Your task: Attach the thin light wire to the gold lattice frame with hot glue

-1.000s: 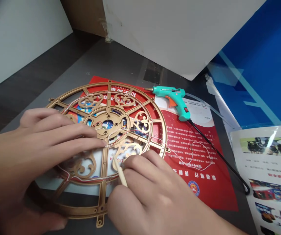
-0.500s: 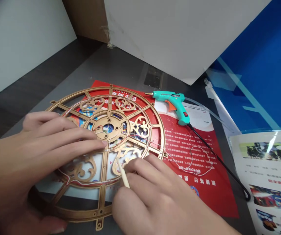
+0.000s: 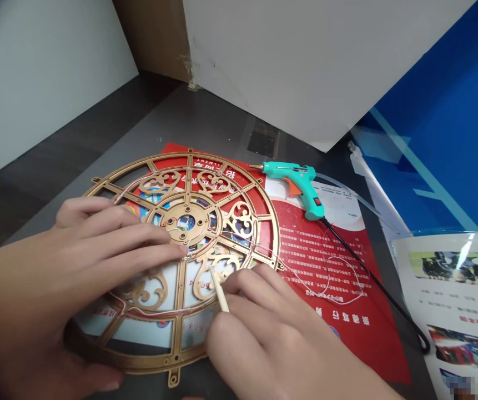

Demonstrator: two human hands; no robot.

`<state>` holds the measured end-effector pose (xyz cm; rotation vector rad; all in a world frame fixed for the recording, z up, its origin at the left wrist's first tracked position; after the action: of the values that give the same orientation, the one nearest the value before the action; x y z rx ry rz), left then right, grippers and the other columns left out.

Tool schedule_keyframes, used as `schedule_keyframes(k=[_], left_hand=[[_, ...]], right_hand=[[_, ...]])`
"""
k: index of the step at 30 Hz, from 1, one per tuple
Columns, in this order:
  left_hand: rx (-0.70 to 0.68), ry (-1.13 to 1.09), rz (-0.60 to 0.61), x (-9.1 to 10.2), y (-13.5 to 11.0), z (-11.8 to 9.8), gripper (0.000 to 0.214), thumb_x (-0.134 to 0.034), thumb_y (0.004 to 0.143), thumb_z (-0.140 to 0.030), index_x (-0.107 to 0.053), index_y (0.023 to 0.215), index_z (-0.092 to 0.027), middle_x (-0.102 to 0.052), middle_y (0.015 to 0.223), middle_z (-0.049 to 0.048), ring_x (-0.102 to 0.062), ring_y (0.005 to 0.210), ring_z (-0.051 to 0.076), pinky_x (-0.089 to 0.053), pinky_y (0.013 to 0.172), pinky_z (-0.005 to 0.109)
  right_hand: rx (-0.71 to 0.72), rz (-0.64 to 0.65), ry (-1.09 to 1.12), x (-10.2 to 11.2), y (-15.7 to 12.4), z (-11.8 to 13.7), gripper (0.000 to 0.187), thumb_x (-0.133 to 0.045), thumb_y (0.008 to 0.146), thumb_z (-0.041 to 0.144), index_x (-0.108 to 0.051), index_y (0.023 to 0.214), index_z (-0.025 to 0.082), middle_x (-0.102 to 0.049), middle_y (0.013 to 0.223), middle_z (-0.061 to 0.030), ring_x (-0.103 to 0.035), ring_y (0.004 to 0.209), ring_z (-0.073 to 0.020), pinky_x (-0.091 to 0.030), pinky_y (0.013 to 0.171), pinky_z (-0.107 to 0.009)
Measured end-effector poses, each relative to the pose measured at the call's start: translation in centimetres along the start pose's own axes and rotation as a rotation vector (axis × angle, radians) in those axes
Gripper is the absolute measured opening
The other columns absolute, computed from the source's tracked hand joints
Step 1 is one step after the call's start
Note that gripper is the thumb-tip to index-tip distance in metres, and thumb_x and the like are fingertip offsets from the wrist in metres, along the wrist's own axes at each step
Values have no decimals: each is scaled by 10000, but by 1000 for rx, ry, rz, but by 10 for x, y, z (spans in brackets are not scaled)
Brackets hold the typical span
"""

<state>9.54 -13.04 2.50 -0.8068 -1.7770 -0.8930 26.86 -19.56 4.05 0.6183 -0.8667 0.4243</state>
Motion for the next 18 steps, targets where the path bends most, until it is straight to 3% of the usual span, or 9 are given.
schedule_keyframes(k=[4,6,7,9,11,14,18], left_hand=[[20,6,14,-1,-2,8,1199,-1057,479,-810,-597,1489,-357,-820,1350,72,-731,1166,404,-431,1114,606],[7,-9,2,2,-3,12,1198,-1001,520,-923,-595,1492,-354,-823,1337,83,-733,1170,406,-426,1131,615],[-5,-20,-19,5,-4,12,1107,-957,620,-931,-594,1492,-353,-824,1329,83,-735,1176,400,-418,1149,616],[-17,-30,-96,12,-4,12,749,-849,890,-794,-617,1448,-352,-829,1283,62,-738,1162,358,-405,1172,596],[-17,-38,-188,18,-3,7,380,-734,1061,-574,-655,1354,-344,-829,1208,29,-738,1106,297,-411,1136,545],[-18,-101,-287,20,0,-8,200,-680,1128,-427,-676,1294,-316,-827,1128,-9,-732,1028,237,-405,1034,483],[-11,-190,-354,17,5,-22,89,-686,1112,-272,-699,1196,-299,-817,1015,-58,-716,967,202,-368,974,463]], right_hand=[[-93,-51,186,7,-4,-12,422,-728,1122,535,-473,918,267,-627,813,16,-598,751,-171,-471,647,-282],[-143,-134,307,16,-5,-16,452,-581,1191,575,-518,881,252,-605,772,20,-586,672,-146,-472,608,-266],[-177,-187,379,20,-5,-19,494,-466,1226,569,-540,862,244,-592,734,23,-584,630,-138,-486,601,-262],[-269,-285,527,23,-6,-27,598,-274,1244,547,-601,852,236,-589,674,17,-610,581,-144,-527,591,-265],[-373,-327,650,18,-7,-33,647,-236,1225,595,-662,893,237,-636,684,-6,-659,599,-173,-568,582,-280],[-481,-286,829,-4,-9,-37,613,-343,1178,741,-671,1004,254,-655,701,1,-634,601,-177,-573,583,-284],[-454,-212,1018,-27,-7,-31,573,-387,1148,818,-611,1147,290,-649,687,49,-524,546,-145,-506,577,-255]])
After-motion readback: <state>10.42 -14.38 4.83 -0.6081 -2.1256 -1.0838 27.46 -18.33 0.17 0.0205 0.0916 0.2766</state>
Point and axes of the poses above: each hand's wrist, its own y-axis towards the middle knuckle, its own x-axis out of the back of the hand, z = x × y, the point moved 9 cm from there along y, towards the middle knuckle
